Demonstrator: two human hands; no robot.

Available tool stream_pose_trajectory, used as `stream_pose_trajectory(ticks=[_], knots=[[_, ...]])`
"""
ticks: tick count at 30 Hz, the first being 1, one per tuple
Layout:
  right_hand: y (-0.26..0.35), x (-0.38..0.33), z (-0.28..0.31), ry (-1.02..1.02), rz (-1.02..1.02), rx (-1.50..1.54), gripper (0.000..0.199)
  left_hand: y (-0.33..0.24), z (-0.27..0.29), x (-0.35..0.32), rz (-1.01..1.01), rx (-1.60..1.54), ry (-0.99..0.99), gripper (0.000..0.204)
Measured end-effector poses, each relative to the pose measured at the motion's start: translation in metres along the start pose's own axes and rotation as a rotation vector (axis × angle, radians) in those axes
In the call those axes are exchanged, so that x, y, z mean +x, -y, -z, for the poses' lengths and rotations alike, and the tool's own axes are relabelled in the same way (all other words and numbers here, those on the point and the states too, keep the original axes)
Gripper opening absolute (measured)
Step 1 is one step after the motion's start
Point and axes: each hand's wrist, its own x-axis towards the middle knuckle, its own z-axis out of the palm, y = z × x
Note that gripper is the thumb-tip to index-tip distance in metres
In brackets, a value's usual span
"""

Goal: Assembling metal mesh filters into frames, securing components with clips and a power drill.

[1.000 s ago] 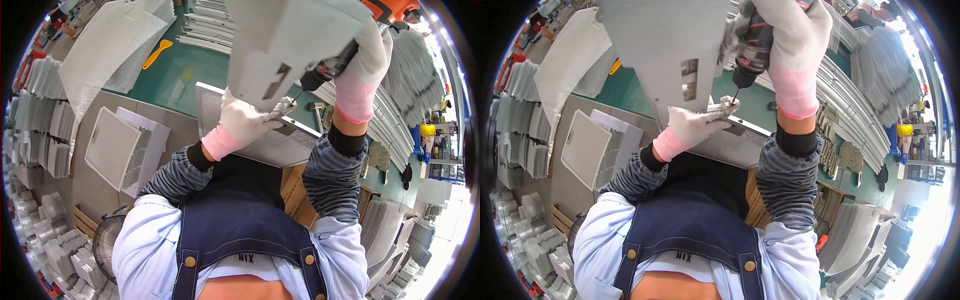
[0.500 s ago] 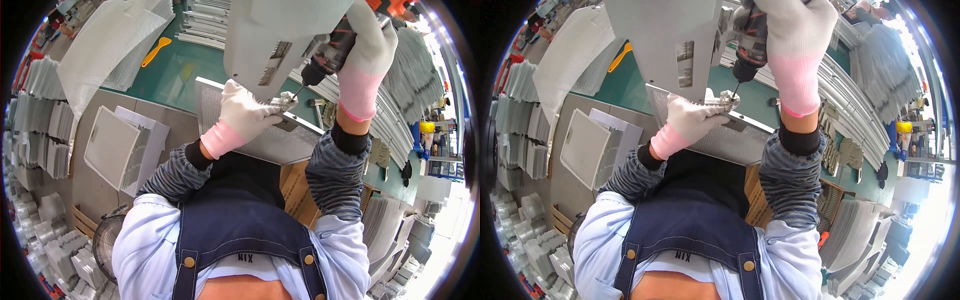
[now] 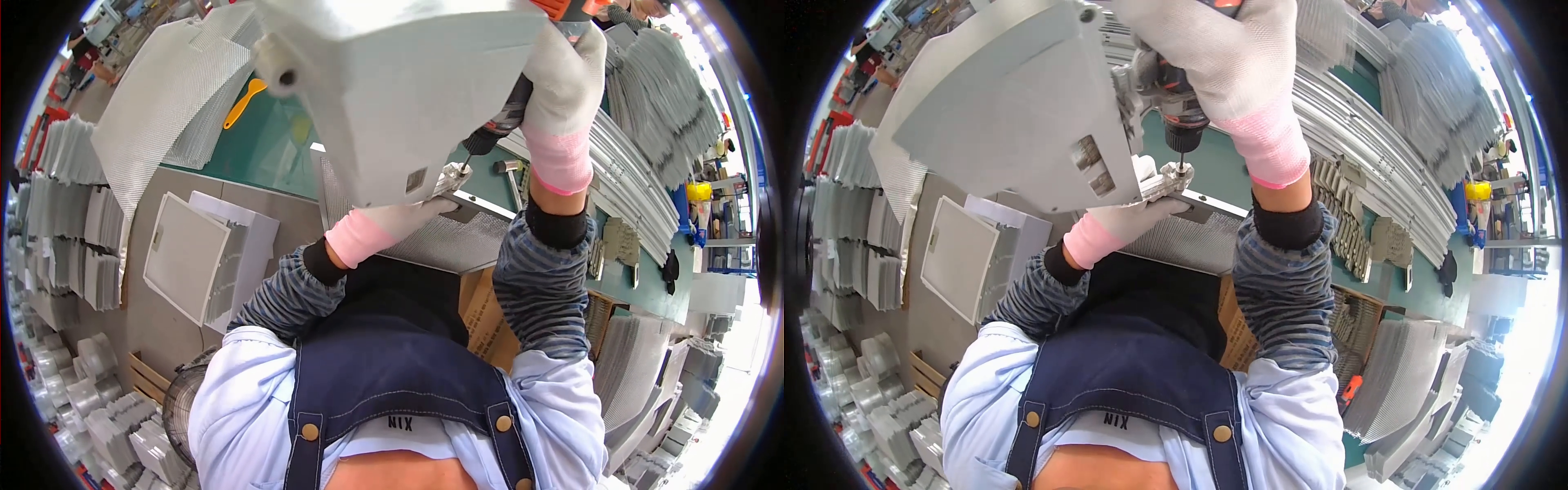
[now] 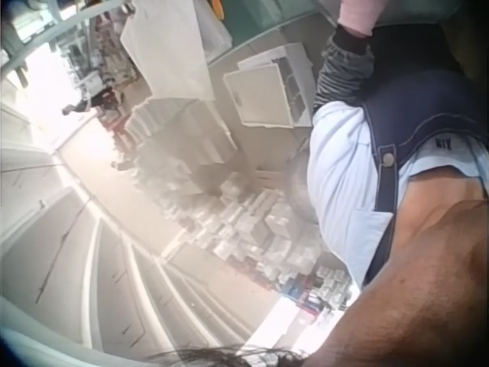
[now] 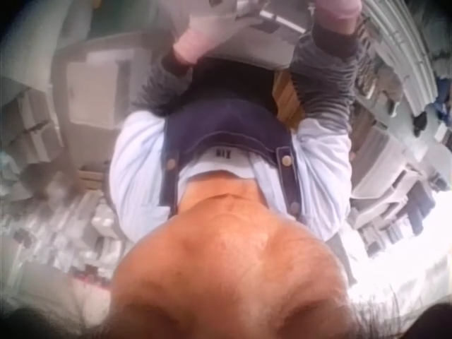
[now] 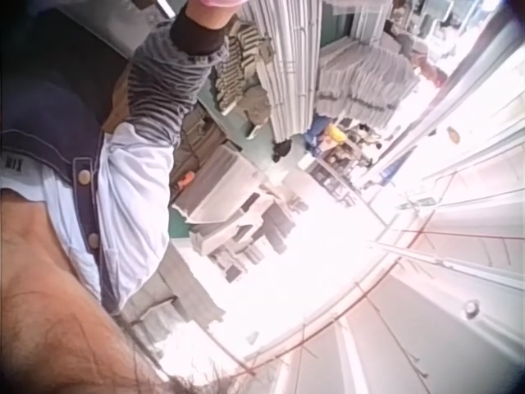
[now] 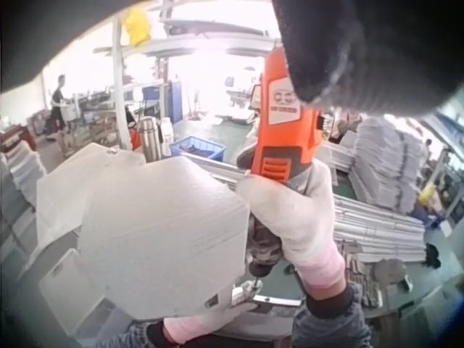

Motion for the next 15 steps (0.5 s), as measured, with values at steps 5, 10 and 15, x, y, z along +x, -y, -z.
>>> stream_pose_trajectory(ticks=[5,10,15], knots=[[-0.028,-0.007,0.021,0.049,-0.001,0.128,0.016,0.005,0.000,-0.014,-0.013,0.025,0.031,0.036],[0.030,0.002,-0.042,0.039,-0.281,0.423,0.016,0.047,-0.036,-0.049,-0.388,0.772,0.046,0.039],[0.007,0.019,-0.020,0.238,0.031,0.265,0.023,0.036,-0.024,-0.032,-0.417,0.817,0.091,0.039]])
